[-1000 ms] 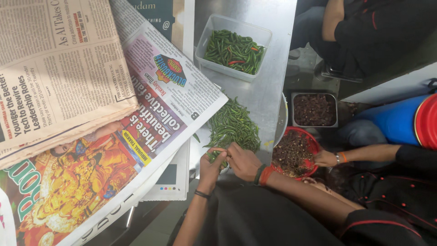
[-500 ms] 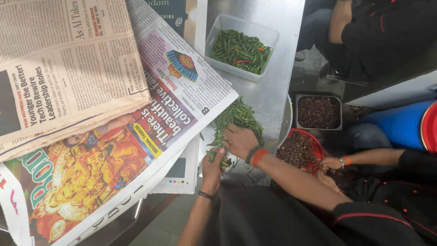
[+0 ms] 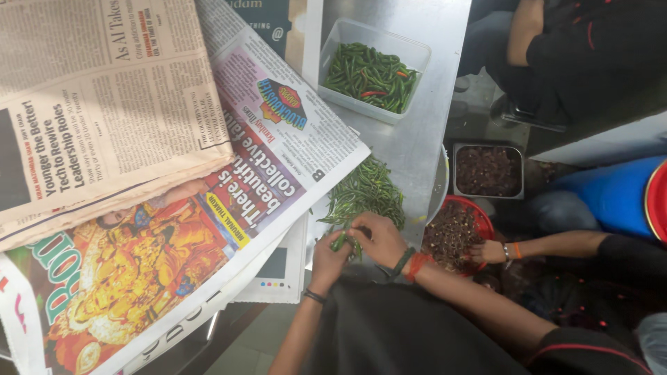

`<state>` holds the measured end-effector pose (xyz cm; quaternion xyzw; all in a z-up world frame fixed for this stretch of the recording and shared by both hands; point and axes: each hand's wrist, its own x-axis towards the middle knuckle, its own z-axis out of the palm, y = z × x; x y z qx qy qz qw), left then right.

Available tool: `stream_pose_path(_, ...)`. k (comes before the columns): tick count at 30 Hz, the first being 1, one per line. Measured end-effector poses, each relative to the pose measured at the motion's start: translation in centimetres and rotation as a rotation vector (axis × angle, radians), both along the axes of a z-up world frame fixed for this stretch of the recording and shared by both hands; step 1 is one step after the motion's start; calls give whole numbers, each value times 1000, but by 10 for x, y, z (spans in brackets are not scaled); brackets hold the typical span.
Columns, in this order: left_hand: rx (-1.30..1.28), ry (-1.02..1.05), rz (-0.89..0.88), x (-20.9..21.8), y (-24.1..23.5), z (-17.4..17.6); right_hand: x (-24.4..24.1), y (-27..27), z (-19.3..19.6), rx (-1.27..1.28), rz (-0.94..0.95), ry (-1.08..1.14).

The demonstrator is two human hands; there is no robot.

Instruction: The person snaps the stems off green chilies one by one and places the trimmed chilies into a clear plastic container. A second person is visible nearby, sorting dark dried chilies into a red bowl.

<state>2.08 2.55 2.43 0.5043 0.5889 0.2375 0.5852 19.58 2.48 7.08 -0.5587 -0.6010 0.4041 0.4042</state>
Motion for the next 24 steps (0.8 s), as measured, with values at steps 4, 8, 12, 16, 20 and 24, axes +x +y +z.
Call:
stream_pose_path(4, -217, -326, -29, 12, 0, -6, 19, -4, -8, 26, -33, -46)
stream_pose_path(8, -267, -302, -60, 22, -4, -6, 31, -7, -10, 165, 1, -156)
stream_pose_path(12, -302, -378, 17, 20, -10, -3, 31, 16, -12, 132, -73, -338)
stream_pose_path(16, -295, -407, 35, 23, -14, 4, 38, 40, -19, 220, 70, -599)
stream_pose_path(20, -310, -616, 60, 17, -13, 19, 37, 48, -14, 228, 140, -698)
stream_pose_path(24, -292, -660, 107, 1, -5, 20, 30, 37, -9, 213, 7, -365)
